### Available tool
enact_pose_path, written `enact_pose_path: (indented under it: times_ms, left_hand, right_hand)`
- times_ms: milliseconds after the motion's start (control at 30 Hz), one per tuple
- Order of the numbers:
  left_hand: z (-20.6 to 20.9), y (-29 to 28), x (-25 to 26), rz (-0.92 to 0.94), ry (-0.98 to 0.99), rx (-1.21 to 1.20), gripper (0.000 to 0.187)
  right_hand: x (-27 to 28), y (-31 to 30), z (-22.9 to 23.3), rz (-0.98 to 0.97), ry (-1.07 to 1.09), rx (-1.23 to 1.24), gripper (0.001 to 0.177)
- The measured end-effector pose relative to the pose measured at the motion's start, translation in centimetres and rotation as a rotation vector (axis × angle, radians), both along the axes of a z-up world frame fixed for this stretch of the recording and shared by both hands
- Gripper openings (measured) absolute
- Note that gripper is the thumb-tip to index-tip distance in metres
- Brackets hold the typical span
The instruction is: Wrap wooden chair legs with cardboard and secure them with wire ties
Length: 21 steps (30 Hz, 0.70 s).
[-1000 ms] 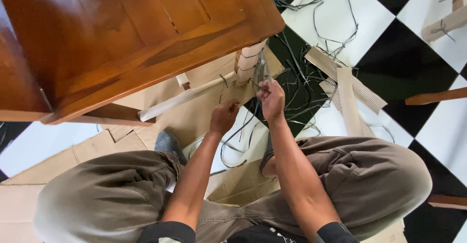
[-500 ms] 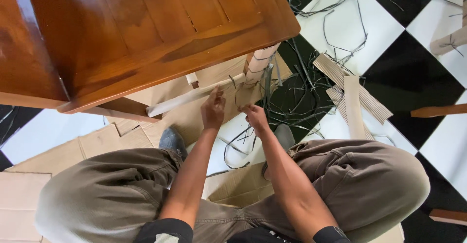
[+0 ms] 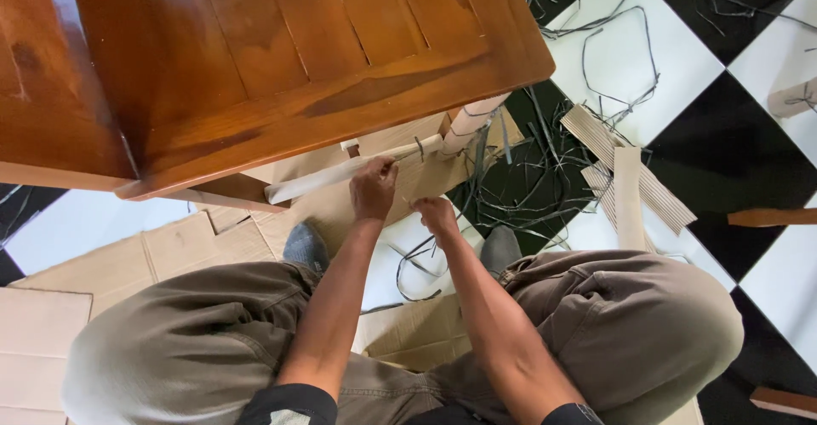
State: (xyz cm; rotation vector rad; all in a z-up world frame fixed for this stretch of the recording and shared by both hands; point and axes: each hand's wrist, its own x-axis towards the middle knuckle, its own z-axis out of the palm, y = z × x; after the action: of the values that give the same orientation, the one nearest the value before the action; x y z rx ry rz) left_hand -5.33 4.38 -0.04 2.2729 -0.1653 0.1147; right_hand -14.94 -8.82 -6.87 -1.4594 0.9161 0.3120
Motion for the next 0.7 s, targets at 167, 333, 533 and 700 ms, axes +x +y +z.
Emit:
enact_pose_path:
  times_ms: [167,333,533,700]
  left_hand:
    - [1.5,0.4,0.5,0.107,0.055,0.062,0.011]
    - [3.0,0.9,0.2,0.149,0.108,0.038,0.011]
    - [2.8,1.2,-0.2,0.149,0.094,0.071,0.008]
    - [3.2,1.4,-0.2,0.12,0.112,0.062,0.008]
  right_hand:
    - [1.1,1.5,5.1,-0.082,-0.041,0.101,0.019]
    - [3.6,2.4,6.8,-0.189,-0.05,0.263,0.025]
    - [6.3,3.5,9.1,-0.259,-0.124,0.383,0.044]
    - [6.8,3.7,7.2,-0.227,-0.146,0.327,0.042]
